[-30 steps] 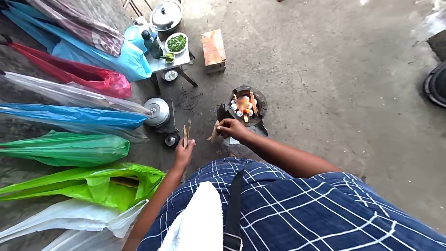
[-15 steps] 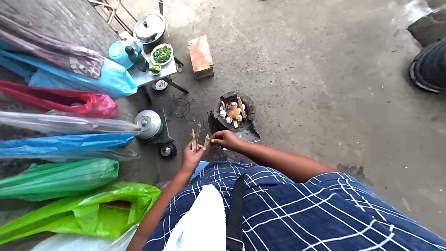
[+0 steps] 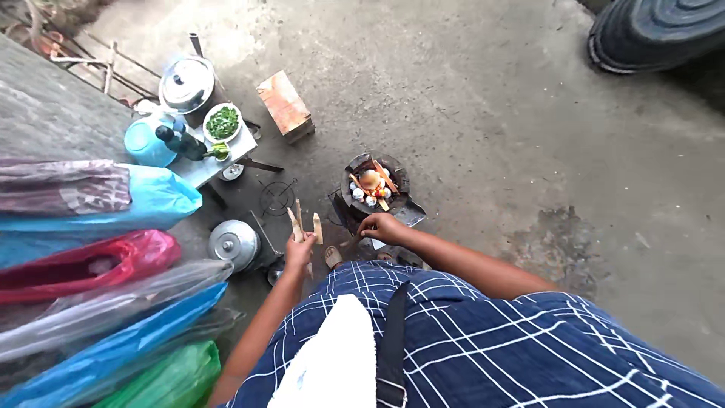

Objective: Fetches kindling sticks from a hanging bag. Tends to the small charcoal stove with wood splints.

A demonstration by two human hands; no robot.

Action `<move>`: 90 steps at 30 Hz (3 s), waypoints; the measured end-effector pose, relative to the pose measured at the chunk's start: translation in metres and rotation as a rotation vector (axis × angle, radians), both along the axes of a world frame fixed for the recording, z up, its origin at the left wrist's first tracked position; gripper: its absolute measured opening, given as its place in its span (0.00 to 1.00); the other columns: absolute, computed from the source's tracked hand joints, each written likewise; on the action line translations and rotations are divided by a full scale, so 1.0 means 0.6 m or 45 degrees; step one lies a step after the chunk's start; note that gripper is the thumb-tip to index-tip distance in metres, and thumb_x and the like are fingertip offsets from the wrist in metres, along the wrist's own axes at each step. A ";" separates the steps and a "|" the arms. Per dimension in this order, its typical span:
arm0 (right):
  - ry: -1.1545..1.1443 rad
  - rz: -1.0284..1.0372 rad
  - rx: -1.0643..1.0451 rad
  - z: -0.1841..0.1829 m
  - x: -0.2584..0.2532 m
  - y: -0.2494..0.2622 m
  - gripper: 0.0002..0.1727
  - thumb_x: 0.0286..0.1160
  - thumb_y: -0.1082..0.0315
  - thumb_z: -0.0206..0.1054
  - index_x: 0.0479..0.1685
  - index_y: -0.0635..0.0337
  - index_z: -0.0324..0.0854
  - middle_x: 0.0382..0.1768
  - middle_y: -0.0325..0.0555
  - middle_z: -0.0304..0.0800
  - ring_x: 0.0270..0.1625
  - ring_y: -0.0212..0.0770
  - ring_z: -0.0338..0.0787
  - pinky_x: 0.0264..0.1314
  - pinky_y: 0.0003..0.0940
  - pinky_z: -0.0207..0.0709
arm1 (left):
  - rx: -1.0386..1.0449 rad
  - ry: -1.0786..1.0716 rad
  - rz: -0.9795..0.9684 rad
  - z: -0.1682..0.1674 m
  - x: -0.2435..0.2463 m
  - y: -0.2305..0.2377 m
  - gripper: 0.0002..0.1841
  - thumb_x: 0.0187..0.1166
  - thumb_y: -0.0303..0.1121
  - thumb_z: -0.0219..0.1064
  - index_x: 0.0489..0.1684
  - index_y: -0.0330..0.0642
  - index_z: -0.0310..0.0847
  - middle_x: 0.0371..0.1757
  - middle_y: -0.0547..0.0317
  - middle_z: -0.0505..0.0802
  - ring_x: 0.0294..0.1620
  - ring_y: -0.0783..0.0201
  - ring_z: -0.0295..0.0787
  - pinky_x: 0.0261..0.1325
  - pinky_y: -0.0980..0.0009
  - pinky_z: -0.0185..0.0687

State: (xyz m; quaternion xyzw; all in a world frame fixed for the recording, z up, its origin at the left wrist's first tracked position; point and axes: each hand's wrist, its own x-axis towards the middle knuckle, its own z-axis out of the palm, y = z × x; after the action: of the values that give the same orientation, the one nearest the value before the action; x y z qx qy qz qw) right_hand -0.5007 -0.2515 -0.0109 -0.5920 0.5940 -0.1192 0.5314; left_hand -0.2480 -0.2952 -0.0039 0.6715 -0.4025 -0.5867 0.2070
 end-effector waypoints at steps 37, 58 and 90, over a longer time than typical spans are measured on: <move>-0.330 -0.567 0.097 -0.097 0.131 -0.066 0.26 0.85 0.65 0.69 0.79 0.66 0.74 0.64 0.63 0.87 0.62 0.52 0.90 0.71 0.48 0.81 | -0.028 -0.104 -0.824 -0.046 0.080 -0.117 0.11 0.75 0.24 0.72 0.49 0.28 0.77 0.38 0.57 0.88 0.34 0.72 0.81 0.42 0.73 0.79; 0.002 -0.987 0.155 -0.125 -0.131 -0.030 0.15 0.85 0.68 0.67 0.58 0.74 0.85 0.56 0.69 0.89 0.57 0.60 0.89 0.66 0.59 0.79 | -0.080 -0.283 -0.789 -0.041 0.083 -0.098 0.17 0.82 0.35 0.71 0.54 0.29 0.77 0.33 0.58 0.82 0.27 0.70 0.74 0.35 0.70 0.74; 0.113 -1.130 -0.046 -0.172 -0.243 -0.099 0.18 0.87 0.69 0.63 0.70 0.68 0.82 0.63 0.69 0.88 0.67 0.64 0.87 0.74 0.61 0.75 | 0.197 -0.243 -0.099 0.001 -0.006 0.121 0.17 0.93 0.37 0.55 0.65 0.29 0.72 0.34 0.57 0.82 0.23 0.72 0.74 0.30 0.76 0.74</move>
State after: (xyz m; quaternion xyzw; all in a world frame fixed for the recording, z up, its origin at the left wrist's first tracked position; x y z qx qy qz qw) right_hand -0.6467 -0.3108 -0.1143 -0.2934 0.8107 -0.3204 0.3925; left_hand -0.2514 -0.2223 -0.0036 0.7222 -0.3997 -0.5570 0.0924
